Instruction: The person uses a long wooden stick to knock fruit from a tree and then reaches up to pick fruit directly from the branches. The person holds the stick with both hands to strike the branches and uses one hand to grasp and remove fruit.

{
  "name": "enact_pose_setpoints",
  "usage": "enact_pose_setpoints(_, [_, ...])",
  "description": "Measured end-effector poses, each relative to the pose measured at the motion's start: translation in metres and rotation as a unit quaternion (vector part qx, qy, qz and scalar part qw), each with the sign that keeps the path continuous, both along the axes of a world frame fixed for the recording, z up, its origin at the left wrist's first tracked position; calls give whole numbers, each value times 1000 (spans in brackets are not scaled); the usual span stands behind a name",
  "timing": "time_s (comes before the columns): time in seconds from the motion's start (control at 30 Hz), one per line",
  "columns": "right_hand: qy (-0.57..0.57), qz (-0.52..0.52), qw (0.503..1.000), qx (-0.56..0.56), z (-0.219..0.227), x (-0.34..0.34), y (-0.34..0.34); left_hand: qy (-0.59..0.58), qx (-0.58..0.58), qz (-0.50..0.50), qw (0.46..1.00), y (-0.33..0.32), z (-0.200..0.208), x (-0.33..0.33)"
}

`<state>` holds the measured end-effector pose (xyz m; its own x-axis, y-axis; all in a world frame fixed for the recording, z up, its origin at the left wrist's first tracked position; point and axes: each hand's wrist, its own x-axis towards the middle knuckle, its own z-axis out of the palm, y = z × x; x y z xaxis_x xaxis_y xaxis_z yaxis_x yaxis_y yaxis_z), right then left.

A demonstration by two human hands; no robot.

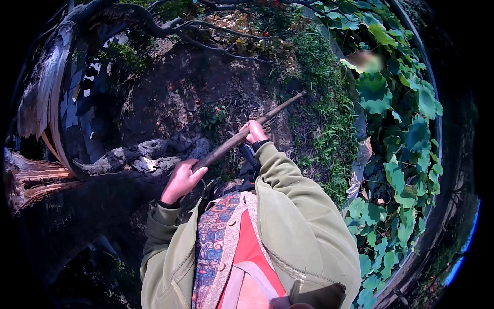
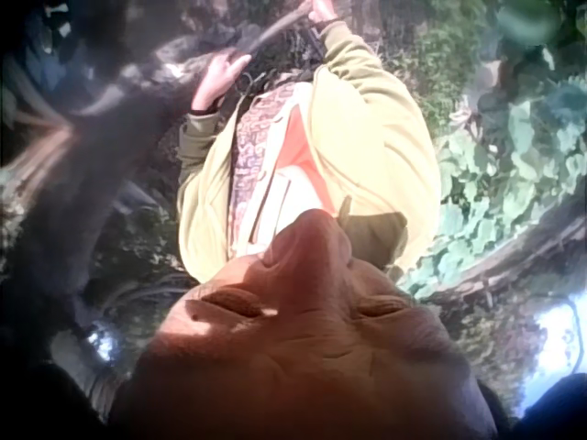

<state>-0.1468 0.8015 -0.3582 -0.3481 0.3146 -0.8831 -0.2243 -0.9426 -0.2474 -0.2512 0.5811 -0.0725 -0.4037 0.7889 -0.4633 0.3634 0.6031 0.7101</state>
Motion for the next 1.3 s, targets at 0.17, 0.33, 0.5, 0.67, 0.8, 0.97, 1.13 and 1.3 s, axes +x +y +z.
enact_pose_setpoints(0.17, [-35,4,998,46,-27,9,39,29,16,-32,999,33,-31,6])
enact_pose_setpoints(0.33, [-61,37,996,46,-55,-18,46,-2,14,19,1000,35,-45,-6])
enact_pose_setpoints(0.5, [29,92,994,42,-64,-51,3,53,-9,31,998,11,-46,0])
enact_pose_setpoints(0.67, [45,60,996,41,-62,-48,-22,30,-6,31,999,-6,-37,-2])
enact_pose_setpoints(0.8, [6,38,998,48,-62,-41,-8,12,6,26,1000,1,-41,-4])
enact_pose_setpoints(0.97, [-45,49,992,105,-60,-17,21,-12,53,42,998,17,-63,1])
enact_pose_setpoints(1.13, [-50,48,994,88,-67,-18,31,-6,20,31,999,27,-61,-2])
enact_pose_setpoints(1.3, [24,70,996,50,-62,-44,-8,6,-66,55,996,15,-27,2])
